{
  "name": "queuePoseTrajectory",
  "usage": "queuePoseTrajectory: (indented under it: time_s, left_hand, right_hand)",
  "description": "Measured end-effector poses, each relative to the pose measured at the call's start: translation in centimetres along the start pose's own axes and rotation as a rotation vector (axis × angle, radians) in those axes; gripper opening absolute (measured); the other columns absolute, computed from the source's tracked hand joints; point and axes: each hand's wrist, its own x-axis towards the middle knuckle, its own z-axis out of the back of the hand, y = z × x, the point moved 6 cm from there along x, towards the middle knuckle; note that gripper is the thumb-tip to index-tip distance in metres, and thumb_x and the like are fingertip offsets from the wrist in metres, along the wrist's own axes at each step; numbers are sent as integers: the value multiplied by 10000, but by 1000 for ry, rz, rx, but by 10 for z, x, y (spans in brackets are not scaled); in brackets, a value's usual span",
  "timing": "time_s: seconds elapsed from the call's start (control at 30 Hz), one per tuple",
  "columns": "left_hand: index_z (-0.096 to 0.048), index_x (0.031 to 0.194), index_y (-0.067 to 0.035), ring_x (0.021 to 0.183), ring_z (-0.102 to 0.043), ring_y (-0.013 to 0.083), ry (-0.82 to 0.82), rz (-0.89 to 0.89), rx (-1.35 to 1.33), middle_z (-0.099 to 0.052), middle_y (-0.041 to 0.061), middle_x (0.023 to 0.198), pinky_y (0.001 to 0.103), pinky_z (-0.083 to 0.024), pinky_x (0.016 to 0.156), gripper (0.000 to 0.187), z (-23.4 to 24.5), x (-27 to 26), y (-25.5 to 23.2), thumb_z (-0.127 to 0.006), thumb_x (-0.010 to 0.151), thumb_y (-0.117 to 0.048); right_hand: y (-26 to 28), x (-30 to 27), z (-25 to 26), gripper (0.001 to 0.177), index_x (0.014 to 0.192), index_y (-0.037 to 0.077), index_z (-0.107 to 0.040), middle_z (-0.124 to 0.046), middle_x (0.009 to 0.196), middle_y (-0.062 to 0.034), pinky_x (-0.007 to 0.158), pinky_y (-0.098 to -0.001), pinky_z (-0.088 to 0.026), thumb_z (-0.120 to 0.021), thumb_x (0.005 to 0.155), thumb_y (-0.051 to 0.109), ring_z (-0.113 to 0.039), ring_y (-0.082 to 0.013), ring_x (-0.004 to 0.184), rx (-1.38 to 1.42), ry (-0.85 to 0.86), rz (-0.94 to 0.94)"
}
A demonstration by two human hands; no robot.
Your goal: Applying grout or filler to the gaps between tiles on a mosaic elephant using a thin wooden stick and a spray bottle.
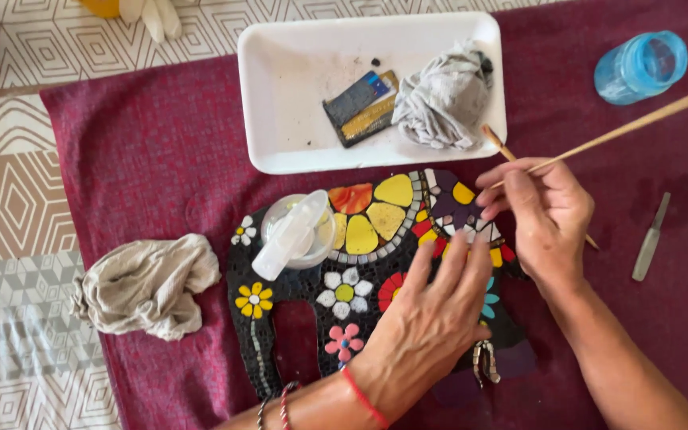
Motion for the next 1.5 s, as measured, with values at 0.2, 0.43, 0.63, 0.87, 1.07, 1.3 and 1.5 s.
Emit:
queuePoseTrajectory:
  time_s: [0.2, 0.43, 0.63, 0.87, 1.07, 1.3, 1.5]
  left_hand:
    - [-518, 1515, -77, 1545, -387, 239, 27, 5, -49, -478, 87, 1620, 446, -301, 1280, 1182, -27, 7, -10, -647, 668, -891]
    - [-536, 1493, -64, 1518, -440, 276, -17, -29, -151, -523, 120, 1573, 475, -340, 1272, 1032, 4, -6, 3, -703, 751, -762]
    - [-463, 1438, 109, 1371, -601, 447, -320, 131, -673, -577, 317, 1433, 501, -516, 1175, 574, 36, -26, 37, -718, 1052, -230]
    - [-532, 1382, -20, 1322, -632, 344, -346, 422, -1194, -634, 211, 1381, 410, -479, 1167, 347, 36, -19, 41, -410, 1127, -221]
    - [-606, 1167, 1, 1196, -668, 333, -710, 455, -1082, -682, 186, 1233, 430, -534, 1085, 266, 71, -58, 56, -374, 1133, -125]
    - [-612, 907, -84, 451, -480, 120, -770, 846, -1078, -557, 86, 794, 211, -420, 299, 239, 17, -116, 58, -419, 1048, -98]
    - [-595, 976, -65, 430, -488, 87, -743, 825, -1118, -574, 108, 818, 174, -469, 283, 325, 9, -113, 59, -358, 1080, -262]
  right_hand:
    - [-14, 0, 11, 177, 1234, -57, -623, -672, 909, -155, 625, -252, -554, -593, 1072, 7, -631, -165, 659, -54, -94, -27]
    - [-12, 1, 7, 128, 1164, -18, -569, -656, 903, -146, 616, -239, -528, -606, 1065, 53, -604, -150, 635, 47, -71, -75]
    - [48, -28, -5, 83, 997, -5, -713, -754, 1049, -154, 837, -368, -546, -736, 982, 73, -727, -263, 899, -547, 177, 456]
    - [36, -44, -19, 167, 969, 78, -721, -762, 942, -56, 829, -321, -576, -722, 877, 218, -748, -185, 850, -284, 527, 538]
    - [97, -23, -64, 164, 1083, -18, -663, -714, 1146, -172, 981, -394, -573, -581, 941, -8, -719, -302, 1056, -256, 470, 675]
    - [118, -32, -145, 1004, 1446, -31, -378, -365, 1563, -272, 1285, -491, -336, -955, 721, 355, -353, -434, 1529, -118, 281, 628]
    - [98, -32, -145, 983, 1607, 3, -24, -384, 1468, -175, 1023, -335, -541, -699, 904, 130, -568, -191, 1088, 192, 264, 306]
